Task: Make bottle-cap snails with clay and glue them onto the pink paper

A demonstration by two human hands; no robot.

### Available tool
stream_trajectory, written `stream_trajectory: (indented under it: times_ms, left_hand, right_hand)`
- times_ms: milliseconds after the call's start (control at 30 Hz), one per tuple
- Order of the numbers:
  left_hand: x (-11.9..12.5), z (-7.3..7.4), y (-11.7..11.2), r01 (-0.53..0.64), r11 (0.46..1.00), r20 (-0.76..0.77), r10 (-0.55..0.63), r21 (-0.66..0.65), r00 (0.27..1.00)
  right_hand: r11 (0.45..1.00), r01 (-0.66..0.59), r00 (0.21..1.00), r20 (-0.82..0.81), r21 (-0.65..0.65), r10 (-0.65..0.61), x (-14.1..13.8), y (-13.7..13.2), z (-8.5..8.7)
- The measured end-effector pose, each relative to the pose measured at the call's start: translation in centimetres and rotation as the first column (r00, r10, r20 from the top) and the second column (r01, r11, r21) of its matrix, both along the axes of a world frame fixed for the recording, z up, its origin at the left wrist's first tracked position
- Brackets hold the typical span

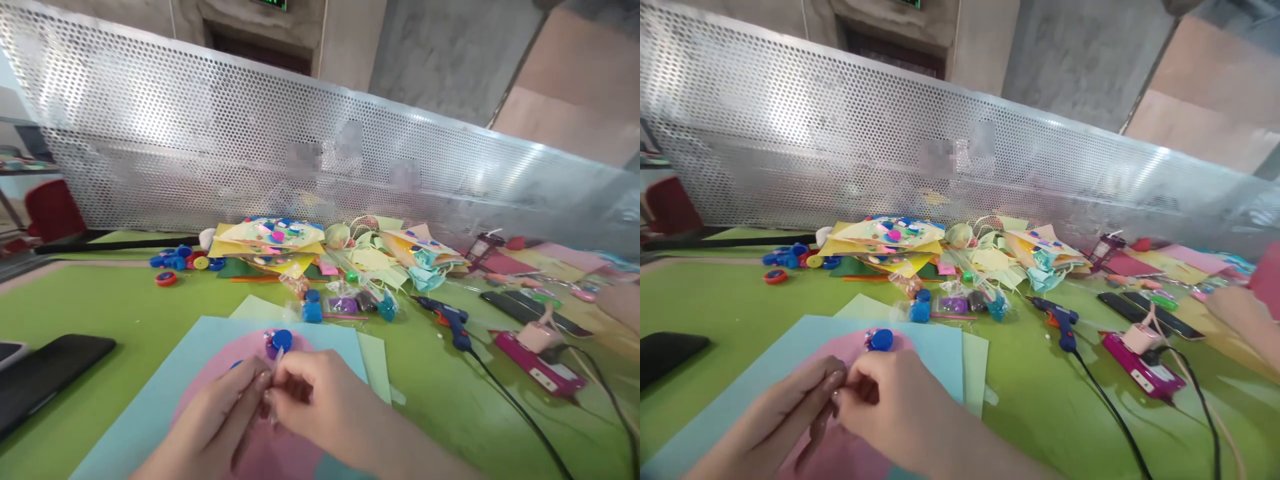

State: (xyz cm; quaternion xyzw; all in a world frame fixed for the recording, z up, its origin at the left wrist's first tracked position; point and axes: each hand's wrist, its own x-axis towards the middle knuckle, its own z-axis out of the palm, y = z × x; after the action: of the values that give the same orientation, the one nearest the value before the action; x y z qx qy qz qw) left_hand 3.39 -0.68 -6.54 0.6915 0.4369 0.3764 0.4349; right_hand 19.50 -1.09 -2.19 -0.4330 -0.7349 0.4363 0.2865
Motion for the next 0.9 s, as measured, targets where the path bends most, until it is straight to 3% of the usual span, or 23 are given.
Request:
stream_trajectory:
  times_ms: [200, 333, 467, 733, 900]
  left_hand:
    - [-0.1, -0.1, 1.4, 0.103, 0.974, 0.094, -0.085, -0.203, 0.992]
    - [0.2, 1.3, 1.6, 0.096, 0.977, 0.081, -0.082, -0.191, 0.993]
    - [0.5, 1.8, 1.5, 0.136, 0.969, 0.114, -0.114, -0.205, 0.987]
    - [-0.3, -0.3, 1.5, 0.175, 0.971, 0.136, -0.154, -0.162, 0.979]
    - [-0.4, -0.2, 1.2, 0.157, 0.978, 0.09, -0.145, -0.14, 0.985]
  right_hand:
    - [0.986, 0.013, 1.0, -0.016, 0.163, -0.01, 0.2, 0.2, 0.0]
    - [0.981, 0.005, 0.99, 0.136, 0.193, -0.032, 0.5, 0.3, 0.1]
    - [0.985, -0.021, 0.984, 0.18, 0.171, -0.011, 0.7, 0.3, 0.3]
    - [0.994, -0.01, 0.992, 0.126, 0.113, -0.005, 0.9, 0.2, 0.4]
    - [0.997, -0.065, 0.996, 0.066, 0.037, 0.062, 1.0, 0.2, 0.6]
